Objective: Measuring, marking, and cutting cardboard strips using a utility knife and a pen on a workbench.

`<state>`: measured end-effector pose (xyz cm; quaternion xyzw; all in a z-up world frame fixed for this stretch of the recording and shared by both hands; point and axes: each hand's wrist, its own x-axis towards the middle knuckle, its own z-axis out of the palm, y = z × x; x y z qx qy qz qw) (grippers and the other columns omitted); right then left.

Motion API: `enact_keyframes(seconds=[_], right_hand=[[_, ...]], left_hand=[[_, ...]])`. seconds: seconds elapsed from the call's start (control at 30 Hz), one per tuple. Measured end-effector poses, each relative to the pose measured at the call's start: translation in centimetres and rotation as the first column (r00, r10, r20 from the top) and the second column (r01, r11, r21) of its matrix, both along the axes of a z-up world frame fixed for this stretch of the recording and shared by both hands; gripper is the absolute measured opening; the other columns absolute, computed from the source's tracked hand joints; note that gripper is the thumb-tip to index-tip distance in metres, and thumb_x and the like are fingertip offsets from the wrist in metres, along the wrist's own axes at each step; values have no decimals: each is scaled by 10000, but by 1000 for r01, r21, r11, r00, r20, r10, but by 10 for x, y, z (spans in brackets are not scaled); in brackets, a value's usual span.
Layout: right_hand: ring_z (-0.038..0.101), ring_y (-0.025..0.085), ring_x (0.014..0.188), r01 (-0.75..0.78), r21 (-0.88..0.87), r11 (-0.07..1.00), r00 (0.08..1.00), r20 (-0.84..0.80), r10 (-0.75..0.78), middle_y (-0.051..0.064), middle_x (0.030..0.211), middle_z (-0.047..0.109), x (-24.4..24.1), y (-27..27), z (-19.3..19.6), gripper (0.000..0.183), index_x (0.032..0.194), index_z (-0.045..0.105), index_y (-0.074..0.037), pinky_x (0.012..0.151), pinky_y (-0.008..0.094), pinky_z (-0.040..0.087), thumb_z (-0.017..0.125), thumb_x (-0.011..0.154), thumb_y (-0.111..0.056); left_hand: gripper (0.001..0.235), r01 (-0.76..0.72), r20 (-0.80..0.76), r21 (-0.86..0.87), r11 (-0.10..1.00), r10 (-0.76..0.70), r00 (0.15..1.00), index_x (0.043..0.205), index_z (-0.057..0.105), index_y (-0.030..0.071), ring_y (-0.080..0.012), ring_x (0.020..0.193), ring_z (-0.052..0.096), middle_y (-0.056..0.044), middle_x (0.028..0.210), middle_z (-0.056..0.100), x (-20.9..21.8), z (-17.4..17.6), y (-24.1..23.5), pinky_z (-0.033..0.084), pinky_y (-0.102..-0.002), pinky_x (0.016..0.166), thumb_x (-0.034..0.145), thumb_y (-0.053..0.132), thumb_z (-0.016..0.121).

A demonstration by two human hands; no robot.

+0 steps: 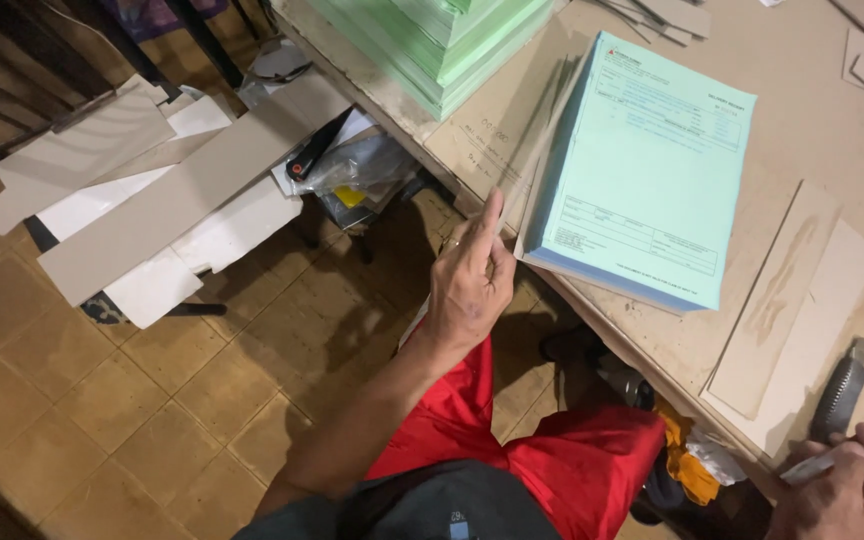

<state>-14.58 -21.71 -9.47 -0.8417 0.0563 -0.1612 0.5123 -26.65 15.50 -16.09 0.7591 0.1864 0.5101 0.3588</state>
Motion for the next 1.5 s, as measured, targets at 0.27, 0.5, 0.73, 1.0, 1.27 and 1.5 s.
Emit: enact_keyframes(seconds=[0.27, 0.5, 0.73, 1.0, 1.27, 1.5], right_hand=[[661, 50, 788, 22, -32, 999, 999, 30, -21, -42, 1050, 655, 2, -1, -4, 279, 1333, 714, -188, 646, 230, 523, 536, 1118, -182], [669, 56, 896, 34, -28, 999, 997, -62, -36, -58, 1101, 656, -15, 19, 15, 280, 1361, 678, -234, 631, 398, 658, 492, 1152, -244], [665, 66, 800, -10, -41, 999, 1000, 28, 11, -24, 1067, 672, -4, 3, -1, 263, 1349, 708, -162, 630, 239, 534, 515, 1171, -163], [662, 155, 861, -26, -117, 993, 1000, 0, 26, 88, 975, 663, -23, 26, 20, 279, 1420, 688, -69, 658, 335, 573, 475, 1258, -147], [592, 86, 748, 116, 40, 992, 984, -137, -109, -53, 941, 626, -2, 11, -3, 220, 1321, 665, -272, 618, 283, 546, 479, 1204, -268], [583, 124, 797, -46, -11, 999, 999, -17, 45, 55, 903, 606, 28, -50, -67, 264, 1438, 631, -140, 784, 244, 510, 425, 1299, -228]], left_hand=[[695, 40, -12, 25, 999, -40, 999, 1655, 217, 112, -73, 523, 411, 92, 686, 400, 4, -7, -12, 665, -411, 986, 1062, -46, 542], [741, 68, -40, 46, 997, -66, 997, 1647, 216, 90, -113, 553, 537, -35, 877, 667, 8, -8, -20, 683, -351, 908, 1011, -65, 563], [727, 282, -386, -352, 893, -413, 825, 1578, 349, 72, -350, 1209, 575, -262, 1385, 586, -12, 54, 4, 598, -439, 909, 895, 161, 585], [878, 173, -509, -707, 686, -663, 548, 1629, 282, 186, -234, 1021, 704, -143, 1107, 699, -1, 111, 37, 604, -485, 889, 878, 628, 393], [658, 343, -364, -574, 744, -607, 706, 1479, 474, -1, -320, 1344, 590, -209, 1468, 559, 12, 83, 49, 541, -388, 1037, 948, 388, 482], [653, 273, -448, -602, 750, -600, 663, 1532, 392, 12, -273, 1173, 709, -194, 1474, 571, 20, 114, 50, 632, -371, 864, 961, 331, 403]])
